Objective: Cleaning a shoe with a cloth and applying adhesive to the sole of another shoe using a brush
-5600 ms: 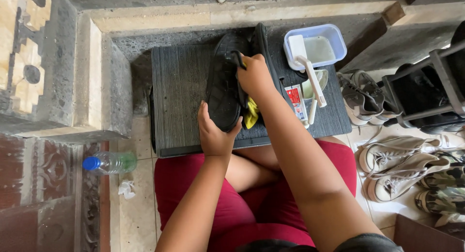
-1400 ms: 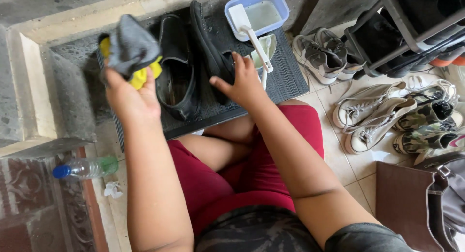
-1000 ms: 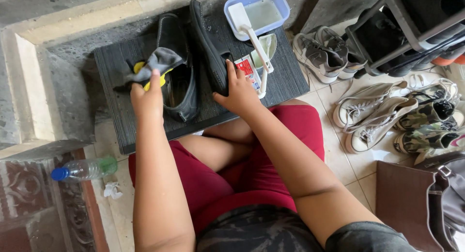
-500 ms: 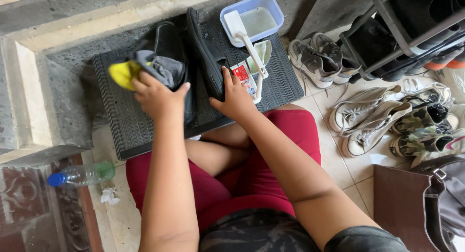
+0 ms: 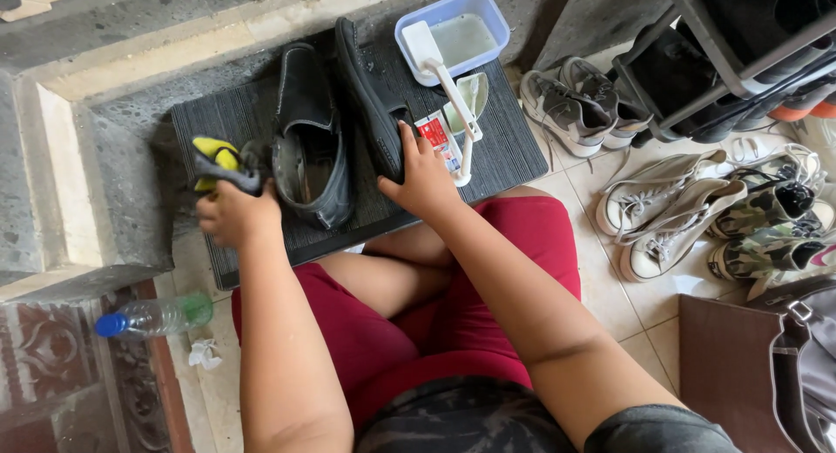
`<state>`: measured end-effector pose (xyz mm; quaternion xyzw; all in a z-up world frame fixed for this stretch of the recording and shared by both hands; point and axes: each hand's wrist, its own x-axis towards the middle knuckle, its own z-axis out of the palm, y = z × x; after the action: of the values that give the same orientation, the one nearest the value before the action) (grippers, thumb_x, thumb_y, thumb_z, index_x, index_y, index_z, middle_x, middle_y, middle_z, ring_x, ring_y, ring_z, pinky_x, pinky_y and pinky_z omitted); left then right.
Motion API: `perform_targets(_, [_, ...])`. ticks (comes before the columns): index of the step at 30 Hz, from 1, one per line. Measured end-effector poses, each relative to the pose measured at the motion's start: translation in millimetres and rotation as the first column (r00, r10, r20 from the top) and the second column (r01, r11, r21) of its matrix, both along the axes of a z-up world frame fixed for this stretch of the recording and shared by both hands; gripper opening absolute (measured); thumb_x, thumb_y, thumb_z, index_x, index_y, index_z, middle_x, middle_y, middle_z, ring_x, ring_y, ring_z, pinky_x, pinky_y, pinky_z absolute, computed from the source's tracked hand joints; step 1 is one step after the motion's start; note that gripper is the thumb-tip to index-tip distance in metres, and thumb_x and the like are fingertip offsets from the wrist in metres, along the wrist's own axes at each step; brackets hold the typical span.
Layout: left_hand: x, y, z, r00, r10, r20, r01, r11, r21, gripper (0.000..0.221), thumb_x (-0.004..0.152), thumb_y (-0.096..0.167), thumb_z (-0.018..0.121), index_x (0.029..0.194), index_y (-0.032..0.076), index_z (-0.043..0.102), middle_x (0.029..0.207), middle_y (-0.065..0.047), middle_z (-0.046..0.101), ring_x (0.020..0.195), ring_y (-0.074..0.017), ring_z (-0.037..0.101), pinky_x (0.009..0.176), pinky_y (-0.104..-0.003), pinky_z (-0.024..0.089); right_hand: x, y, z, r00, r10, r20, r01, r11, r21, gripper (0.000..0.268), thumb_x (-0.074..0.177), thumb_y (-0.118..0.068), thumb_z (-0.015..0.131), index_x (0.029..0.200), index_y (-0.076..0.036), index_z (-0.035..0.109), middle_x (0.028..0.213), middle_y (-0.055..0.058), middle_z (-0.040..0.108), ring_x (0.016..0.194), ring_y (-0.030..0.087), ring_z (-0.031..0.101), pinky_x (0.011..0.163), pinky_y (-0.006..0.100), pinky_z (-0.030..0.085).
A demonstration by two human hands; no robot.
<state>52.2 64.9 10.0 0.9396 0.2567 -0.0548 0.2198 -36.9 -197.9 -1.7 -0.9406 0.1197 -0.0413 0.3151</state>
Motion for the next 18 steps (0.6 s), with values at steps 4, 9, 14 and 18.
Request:
perform_targets(4, [-3, -3, 3, 0.997, -0.082, 0.002, 0.082, 0.996, 0.023, 0.058, 0.089, 0.064, 0.068, 0.126, 0.021, 0.057, 0.139, -0.009, 0.039, 0.130, -0.0364, 0.035, 0.098, -0.054, 0.037, -1, 1, 1, 1.000, -0.007, -0.007, 0.007, 1.000, -0.009, 0.104, 0.079, -0.047, 0.074, 0.162, -0.013, 0.021, 0.134, 0.024, 0.052, 0.121, 0.058, 0.056, 0.103, 0.060, 0.052])
perform_targets(9, [-42, -43, 64, 0.953, -0.042, 0.301, 0.023, 0.997, 0.067, 0.082, 0.097, 0.042, 0.071, 0.154, -0.006, 0.037, 0.160, -0.025, 0.022, 0.146, -0.0462, 0.013, 0.118, -0.059, 0.015, 2, 3, -7, 0.999, -0.027, 0.029, 0.024, 0.996, 0.088, 0.101, 0.080, -0.041, 0.076, 0.161, -0.013, 0.023, 0.139, 0.025, 0.050, 0.127, 0.059, 0.051, 0.108, 0.061, 0.048])
perform_targets(14, [-55, -84, 37, 0.625, -0.331, 0.707, 0.239, 0.943, 0.231, 0.078, 0.090, 0.027, 0.079, 0.153, -0.001, 0.043, 0.161, -0.023, 0.023, 0.145, -0.0489, 0.021, 0.115, -0.064, 0.027, 4, 12, -1, 0.992, -0.084, 0.097, 0.055, 0.961, 0.270, 0.092, 0.081, -0.041, 0.075, 0.157, -0.013, 0.032, 0.140, 0.026, 0.052, 0.130, 0.055, 0.051, 0.109, 0.060, 0.047])
perform_targets(18, [-63, -109, 24, 0.317, -0.456, 0.832, 0.463, 0.840, 0.284, 0.065, 0.082, 0.021, 0.072, 0.140, -0.002, 0.054, 0.142, -0.020, 0.046, 0.128, -0.0425, 0.044, 0.110, -0.057, 0.036, 11, 13, -8, 0.974, -0.180, 0.137, 0.096, 0.878, 0.470, 0.091, 0.081, -0.042, 0.076, 0.156, -0.009, 0.036, 0.147, 0.028, 0.049, 0.138, 0.051, 0.048, 0.114, 0.058, 0.042])
